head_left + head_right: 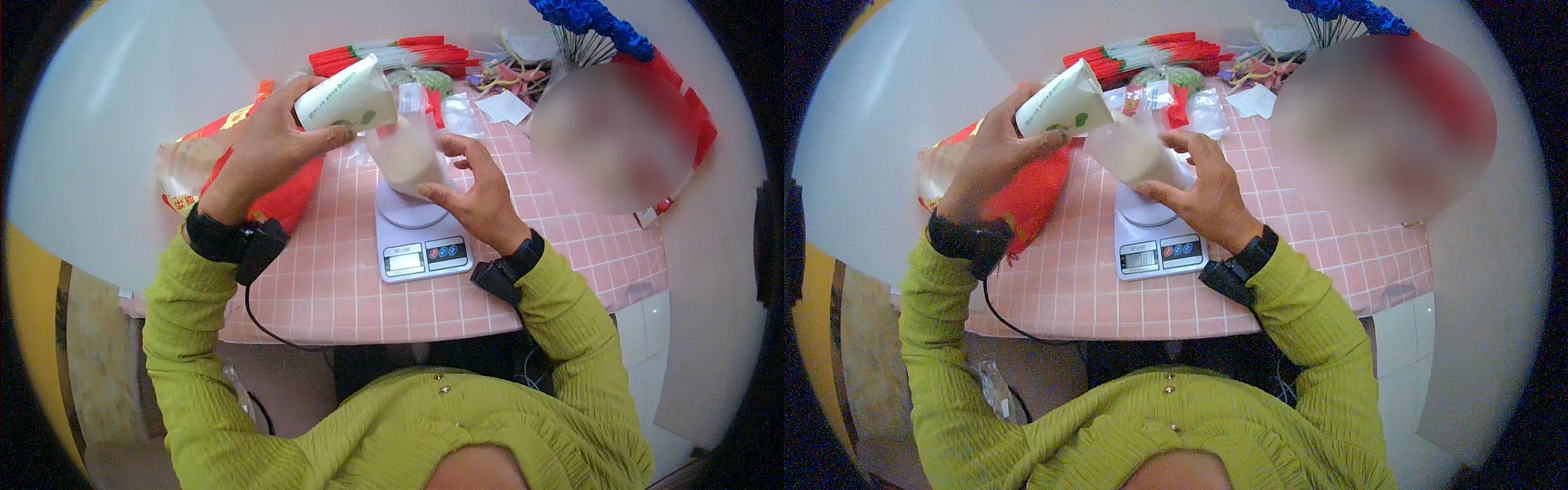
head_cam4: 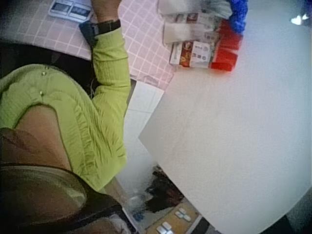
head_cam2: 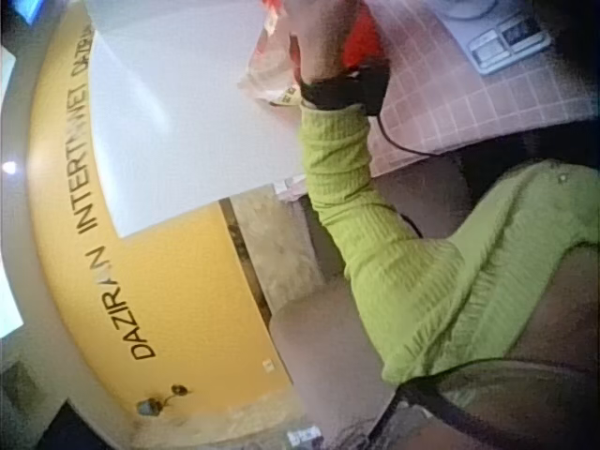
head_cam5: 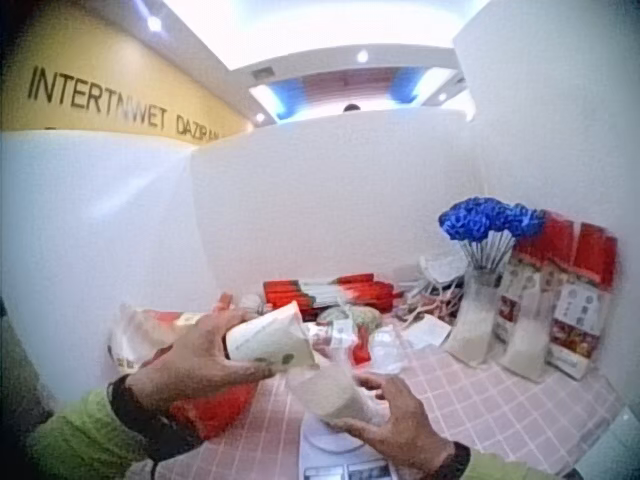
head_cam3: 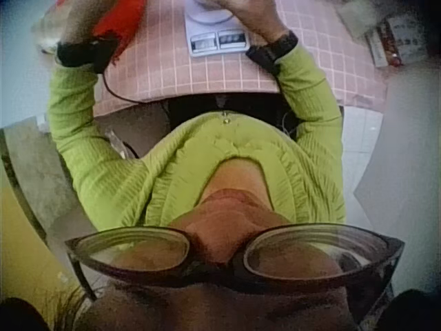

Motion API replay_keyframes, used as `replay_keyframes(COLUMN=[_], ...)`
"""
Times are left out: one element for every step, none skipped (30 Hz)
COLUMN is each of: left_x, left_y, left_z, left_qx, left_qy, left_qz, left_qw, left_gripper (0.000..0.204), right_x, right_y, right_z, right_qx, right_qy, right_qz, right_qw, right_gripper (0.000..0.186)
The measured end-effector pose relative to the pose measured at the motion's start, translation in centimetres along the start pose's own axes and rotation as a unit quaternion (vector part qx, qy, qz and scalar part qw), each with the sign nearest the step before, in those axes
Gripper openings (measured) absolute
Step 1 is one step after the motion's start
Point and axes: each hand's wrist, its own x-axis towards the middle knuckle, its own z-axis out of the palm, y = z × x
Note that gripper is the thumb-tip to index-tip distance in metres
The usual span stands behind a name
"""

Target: The person is weighing white food powder using a digital scale and pouring it into a plastic bag with a paper cup.

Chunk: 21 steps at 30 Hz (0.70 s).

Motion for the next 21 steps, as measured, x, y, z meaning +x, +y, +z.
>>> replay_keyframes(left_x=[-0.2,-0.6,-0.9,-1.2,-1.3,-1.5,-1.6,-1.8,-1.9,-2.0,-2.1,-2.3,-2.4,-2.4,-2.5,-2.6,-2.7,-2.8,-2.8,-2.8,-2.9], left_y=[-0.2,-0.2,0.1,0.2,0.0,-0.4,-0.7,-0.9,-1.0,-1.1,-1.0,-1.0,-1.0,-1.1,-1.3,-1.5,-1.7,-1.9,-2.0,-2.0,-1.8], left_z=[0.3,0.6,1.0,1.2,1.4,1.6,1.8,1.9,2.1,2.2,2.3,2.4,2.5,2.5,2.6,2.6,2.7,2.7,2.8,2.8,2.8], left_qx=[-0.033,-0.035,-0.076,-0.117,-0.118,-0.143,-0.168,-0.168,-0.186,-0.204,-0.204,-0.223,-0.241,-0.242,-0.251,-0.260,-0.260,-0.270,-0.280,-0.281,-0.282], left_qy=[0.010,0.011,0.018,0.025,0.026,0.031,0.037,0.039,0.046,0.053,0.053,0.054,0.054,0.054,0.058,0.062,0.062,0.062,0.061,0.061,0.065], left_qz=[-0.004,-0.007,-0.034,-0.060,-0.062,-0.062,-0.061,-0.062,-0.076,-0.091,-0.090,-0.091,-0.091,-0.091,-0.096,-0.101,-0.102,-0.099,-0.096,-0.096,-0.101], left_qw=[0.999,0.999,0.996,0.991,0.991,0.987,0.983,0.983,0.979,0.973,0.973,0.969,0.965,0.965,0.961,0.958,0.958,0.956,0.953,0.953,0.952], left_gripper=[0.048,0.048,0.048,0.049,0.049,0.050,0.050,0.050,0.049,0.048,0.048,0.047,0.047,0.047,0.046,0.044,0.044,0.044,0.044,0.044,0.044], right_x=[0.0,0.0,0.0,-0.1,-0.1,-0.1,-0.1,-0.1,-0.1,-0.1,-0.1,-0.2,-0.2,-0.2,-0.1,-0.1,-0.1,-0.1,-0.2,-0.2,-0.2], right_y=[0.1,0.2,0.3,0.4,0.4,0.4,0.5,0.4,0.4,0.4,0.5,0.5,0.5,0.5,0.4,0.4,0.4,0.5,0.6,0.6,0.6], right_z=[0.0,0.1,0.1,0.2,0.2,0.3,0.3,0.4,0.4,0.3,0.3,0.3,0.3,0.2,0.2,0.3,0.3,0.3,0.3,0.3,0.3], right_qx=[0.000,0.001,0.002,0.004,0.004,0.000,-0.003,-0.003,-0.005,-0.006,-0.007,-0.006,-0.004,-0.005,-0.006,-0.007,-0.006,-0.007,-0.007,-0.008,-0.006], right_qy=[0.003,0.000,0.001,0.003,0.001,-0.001,-0.002,-0.003,-0.005,-0.007,-0.007,-0.010,-0.012,-0.013,-0.016,-0.018,-0.019,-0.019,-0.018,-0.018,-0.020], right_qz=[-0.002,-0.001,0.007,0.014,0.015,0.016,0.017,0.016,0.024,0.032,0.031,0.034,0.038,0.038,0.040,0.043,0.043,0.038,0.033,0.033,0.034], right_qw=[1.000,1.000,1.000,1.000,1.000,1.000,1.000,1.000,1.000,0.999,0.999,0.999,0.999,0.999,0.999,0.999,0.999,0.999,0.999,0.999,0.999], right_gripper=[0.065,0.065,0.065,0.065,0.065,0.065,0.065,0.065,0.065,0.066,0.066,0.066,0.066,0.066,0.066,0.066,0.066,0.066,0.066,0.066,0.066])
